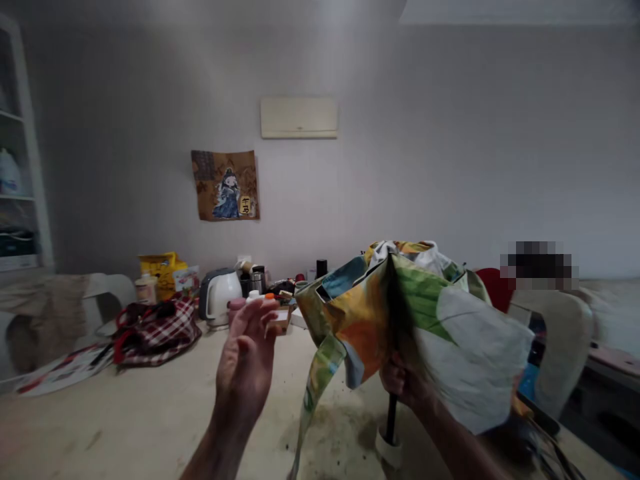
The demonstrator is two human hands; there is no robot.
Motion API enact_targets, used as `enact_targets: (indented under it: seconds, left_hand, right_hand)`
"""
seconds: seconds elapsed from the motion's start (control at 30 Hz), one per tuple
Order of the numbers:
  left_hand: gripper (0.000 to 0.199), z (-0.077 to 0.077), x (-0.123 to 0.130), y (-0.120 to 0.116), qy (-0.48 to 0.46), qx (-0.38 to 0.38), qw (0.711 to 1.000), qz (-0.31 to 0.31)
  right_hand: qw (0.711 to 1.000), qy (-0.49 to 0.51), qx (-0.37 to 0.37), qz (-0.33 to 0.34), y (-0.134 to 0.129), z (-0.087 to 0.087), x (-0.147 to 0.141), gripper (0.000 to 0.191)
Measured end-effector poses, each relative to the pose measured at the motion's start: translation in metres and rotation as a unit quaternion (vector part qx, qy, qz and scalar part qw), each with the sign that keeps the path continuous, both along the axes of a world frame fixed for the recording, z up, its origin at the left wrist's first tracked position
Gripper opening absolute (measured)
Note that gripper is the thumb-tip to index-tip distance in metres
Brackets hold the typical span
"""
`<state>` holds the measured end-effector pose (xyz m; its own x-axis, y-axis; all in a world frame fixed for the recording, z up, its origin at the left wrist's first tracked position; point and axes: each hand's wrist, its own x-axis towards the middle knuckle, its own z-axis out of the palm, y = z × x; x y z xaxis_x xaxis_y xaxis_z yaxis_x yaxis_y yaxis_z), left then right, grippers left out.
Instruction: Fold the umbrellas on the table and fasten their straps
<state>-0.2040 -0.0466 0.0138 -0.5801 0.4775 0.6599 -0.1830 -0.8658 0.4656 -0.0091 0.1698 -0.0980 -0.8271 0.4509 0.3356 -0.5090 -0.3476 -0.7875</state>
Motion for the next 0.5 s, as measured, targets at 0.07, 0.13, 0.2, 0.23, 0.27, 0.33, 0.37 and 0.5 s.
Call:
enact_targets:
  seconds: [0.07, 0.13, 0.2, 0.23, 0.27, 0.33, 0.37, 0.5]
  left_hand:
    - [0.075, 0.037, 0.002, -0.001, 0.245, 0.029, 0.968, 0.036]
    - [0.083, 0.068, 0.003, 0.004, 0.457, -0.056, 0.887, 0.029]
    - [0.075, 0.089, 0.001, 0.012, 0.587, -0.129, 0.799, 0.033]
    - [0.066, 0.094, -0.001, 0.016, 0.639, -0.155, 0.753, 0.022]
    - [0.056, 0.096, -0.005, 0.018, 0.67, -0.174, 0.722, 0.009]
    - [0.04, 0.093, -0.014, 0.02, 0.668, -0.203, 0.715, -0.029]
    - [0.036, 0.09, -0.019, 0.02, 0.631, -0.212, 0.744, -0.052]
    - [0.037, 0.075, -0.027, 0.011, 0.429, -0.2, 0.869, -0.143]
  right_hand:
    - [1.0, -0.011, 0.006, 0.018, 0.003, -0.004, -0.001, 0.078]
    - [0.999, -0.015, -0.003, 0.029, 0.003, -0.008, -0.002, 0.077]
    - [0.999, -0.021, -0.022, 0.033, 0.003, -0.012, -0.003, 0.075]
    - [0.999, -0.024, -0.031, 0.032, 0.002, -0.013, -0.004, 0.074]
    - [0.998, -0.027, -0.038, 0.029, 0.002, -0.015, -0.004, 0.073]
    - [0.998, -0.032, -0.052, 0.019, 0.001, -0.017, -0.004, 0.069]
    - [0.998, -0.036, -0.058, 0.013, 0.0, -0.018, -0.005, 0.066]
    - [0.995, -0.047, -0.091, -0.019, -0.007, -0.019, -0.007, 0.053]
